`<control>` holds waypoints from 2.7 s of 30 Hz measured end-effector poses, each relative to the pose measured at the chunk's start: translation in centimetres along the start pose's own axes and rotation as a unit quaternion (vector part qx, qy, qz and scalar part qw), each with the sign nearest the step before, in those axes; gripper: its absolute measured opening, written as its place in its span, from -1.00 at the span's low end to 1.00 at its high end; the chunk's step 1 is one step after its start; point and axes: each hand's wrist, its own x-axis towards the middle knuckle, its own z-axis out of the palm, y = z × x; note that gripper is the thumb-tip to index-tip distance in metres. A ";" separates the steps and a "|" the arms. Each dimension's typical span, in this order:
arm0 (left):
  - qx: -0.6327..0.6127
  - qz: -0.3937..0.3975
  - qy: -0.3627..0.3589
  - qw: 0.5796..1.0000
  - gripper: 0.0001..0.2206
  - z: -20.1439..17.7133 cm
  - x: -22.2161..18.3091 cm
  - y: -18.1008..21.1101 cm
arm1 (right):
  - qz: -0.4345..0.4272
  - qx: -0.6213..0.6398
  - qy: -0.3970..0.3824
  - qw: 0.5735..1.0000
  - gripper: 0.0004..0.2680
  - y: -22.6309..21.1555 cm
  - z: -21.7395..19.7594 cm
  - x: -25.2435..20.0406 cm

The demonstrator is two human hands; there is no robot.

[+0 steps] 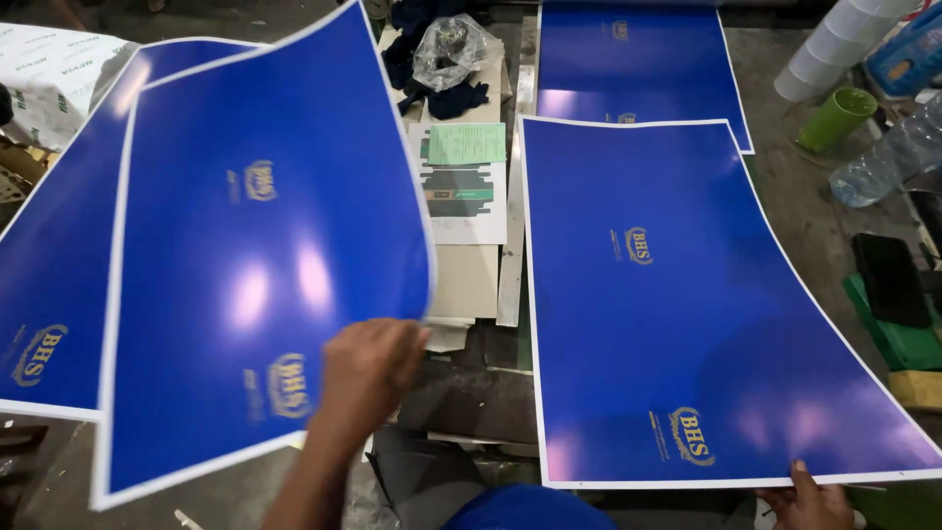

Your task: The recorder is taking large printed blue sheets from a stack on a machine and organizing them into separate piles on a worktable.

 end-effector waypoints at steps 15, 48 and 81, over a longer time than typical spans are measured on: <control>-0.120 -0.121 0.048 0.984 -0.90 6.0 -0.8 3.1 | -0.092 0.036 0.012 0.995 -0.66 2.6 2.7 -4.0; -0.236 -0.256 -0.088 0.933 -0.81 4.0 -0.6 5.5 | -0.062 0.125 -0.138 0.981 -0.79 -5.9 19.4 12.0; 0.324 -0.247 0.003 0.913 -0.70 -3.9 -8.2 -12.6 | -0.056 0.141 -0.096 0.984 -0.64 2.1 5.6 1.8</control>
